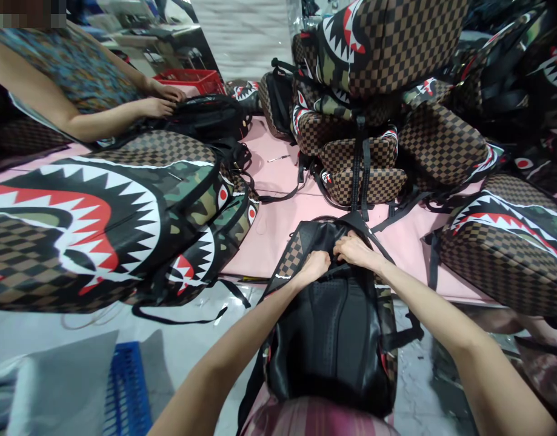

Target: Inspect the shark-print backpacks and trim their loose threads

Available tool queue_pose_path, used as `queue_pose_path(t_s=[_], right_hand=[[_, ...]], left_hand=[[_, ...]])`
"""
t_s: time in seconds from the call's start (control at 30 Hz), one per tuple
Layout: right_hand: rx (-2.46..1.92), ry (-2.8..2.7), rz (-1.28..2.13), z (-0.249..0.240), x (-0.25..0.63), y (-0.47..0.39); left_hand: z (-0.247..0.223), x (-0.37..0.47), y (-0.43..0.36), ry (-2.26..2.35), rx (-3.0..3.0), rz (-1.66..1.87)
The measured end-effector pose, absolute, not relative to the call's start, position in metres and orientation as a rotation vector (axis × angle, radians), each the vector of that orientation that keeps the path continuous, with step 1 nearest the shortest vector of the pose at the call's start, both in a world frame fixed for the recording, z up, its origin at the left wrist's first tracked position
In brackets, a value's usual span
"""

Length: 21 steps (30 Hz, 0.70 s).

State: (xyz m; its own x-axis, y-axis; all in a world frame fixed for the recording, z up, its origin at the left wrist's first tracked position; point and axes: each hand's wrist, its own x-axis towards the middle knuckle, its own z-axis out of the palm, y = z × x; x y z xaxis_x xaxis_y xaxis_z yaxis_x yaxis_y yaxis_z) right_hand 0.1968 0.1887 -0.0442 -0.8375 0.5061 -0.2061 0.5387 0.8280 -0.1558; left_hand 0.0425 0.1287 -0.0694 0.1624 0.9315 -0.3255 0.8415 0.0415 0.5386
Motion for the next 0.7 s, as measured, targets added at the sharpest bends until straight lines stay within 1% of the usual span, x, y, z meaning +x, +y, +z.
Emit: queue_pose_path(t_s=[0.17, 0.33, 0.4, 0.47, 0.6, 0.7], right_hand=[[1.045, 2.794, -0.371, -0.042, 0.198, 0.185], [1.238, 2.746, -0.43, -0.039, 0.206, 0.182], [1.294, 2.725, -0.478, -0.039, 0.207, 0.181], [1.34, 2.703, -0.534, -0.037, 0.207, 0.18], [1.38, 2.672, -0.675, -0.026, 0.213, 0.162], [1.373, 2.641, -0.894, -0.007, 0.224, 0.126]], left_hand=[[-0.055, 0.039, 0.129, 1.625, 1.79, 0.285], [-0.034, 0.009, 0.128, 1.241, 1.855, 0.521], [-0.034, -0.005, 0.126, 1.3, 1.917, 0.606], [-0.04, -0.013, 0.121, 1.448, 2.007, 0.615], [-0.053, -0.014, 0.083, 1.471, 2.222, 0.615], [-0.06, -0.008, 0.029, 1.418, 2.48, 0.613]])
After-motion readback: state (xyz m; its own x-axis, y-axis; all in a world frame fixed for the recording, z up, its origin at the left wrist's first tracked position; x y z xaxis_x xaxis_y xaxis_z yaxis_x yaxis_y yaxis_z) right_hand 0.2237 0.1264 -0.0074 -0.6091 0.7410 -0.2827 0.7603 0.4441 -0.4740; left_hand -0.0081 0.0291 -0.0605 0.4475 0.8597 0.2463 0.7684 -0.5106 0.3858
